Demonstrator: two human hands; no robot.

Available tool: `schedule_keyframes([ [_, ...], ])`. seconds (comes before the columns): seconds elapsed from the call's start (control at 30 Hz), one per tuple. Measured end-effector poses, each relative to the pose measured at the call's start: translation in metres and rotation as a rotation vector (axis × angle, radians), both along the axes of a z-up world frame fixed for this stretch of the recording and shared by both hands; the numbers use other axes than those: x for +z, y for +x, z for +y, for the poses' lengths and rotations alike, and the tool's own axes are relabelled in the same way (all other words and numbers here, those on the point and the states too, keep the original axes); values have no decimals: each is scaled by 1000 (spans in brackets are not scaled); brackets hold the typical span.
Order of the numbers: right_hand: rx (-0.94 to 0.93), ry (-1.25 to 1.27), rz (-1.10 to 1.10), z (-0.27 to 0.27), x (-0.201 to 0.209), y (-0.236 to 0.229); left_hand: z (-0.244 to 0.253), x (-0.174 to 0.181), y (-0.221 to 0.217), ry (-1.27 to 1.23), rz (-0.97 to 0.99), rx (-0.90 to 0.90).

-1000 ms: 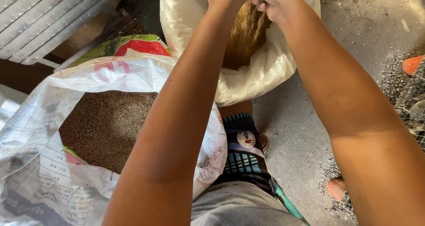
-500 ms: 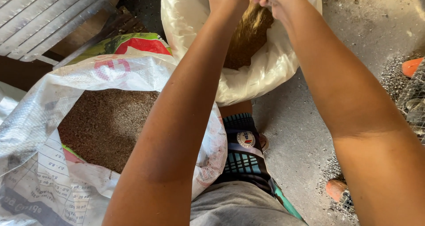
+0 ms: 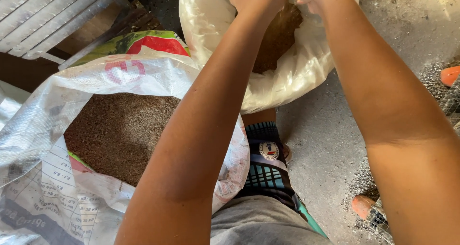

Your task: The person sits on the floor and uses both hands to sift through grains inside a large white sack, picking out small debris and transferring handfuls of grains into a second sack. The person repeatedly scoops, inspects, and moves the grains between the two sacks.

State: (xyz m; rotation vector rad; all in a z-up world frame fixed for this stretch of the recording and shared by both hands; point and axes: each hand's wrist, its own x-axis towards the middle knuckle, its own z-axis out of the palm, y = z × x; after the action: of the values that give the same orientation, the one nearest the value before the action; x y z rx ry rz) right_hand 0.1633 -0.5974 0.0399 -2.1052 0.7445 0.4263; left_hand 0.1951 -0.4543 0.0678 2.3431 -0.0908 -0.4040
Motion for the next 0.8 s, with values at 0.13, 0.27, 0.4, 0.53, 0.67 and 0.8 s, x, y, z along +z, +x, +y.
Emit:
schedule_keyframes([
  [0.13,-169,-66,-33,-73,-101,29,-22,-38,19,143,-69,-8],
  [0.27,-17,-192,132,13,20,-14,-5,-7,6,237,15,-146],
  [0.4,107,-27,-115,19,17,-25,8,2,-6,135,-110,-211],
  [0.53,119,126,-562,44,39,-61,49,44,-59,-167,-416,-286],
  [0.67,173,290,-903,100,74,-120,135,94,-124,-356,-675,-305],
  [0.8,215,229,-1035,155,101,-193,263,129,-189,-447,-575,-379],
])
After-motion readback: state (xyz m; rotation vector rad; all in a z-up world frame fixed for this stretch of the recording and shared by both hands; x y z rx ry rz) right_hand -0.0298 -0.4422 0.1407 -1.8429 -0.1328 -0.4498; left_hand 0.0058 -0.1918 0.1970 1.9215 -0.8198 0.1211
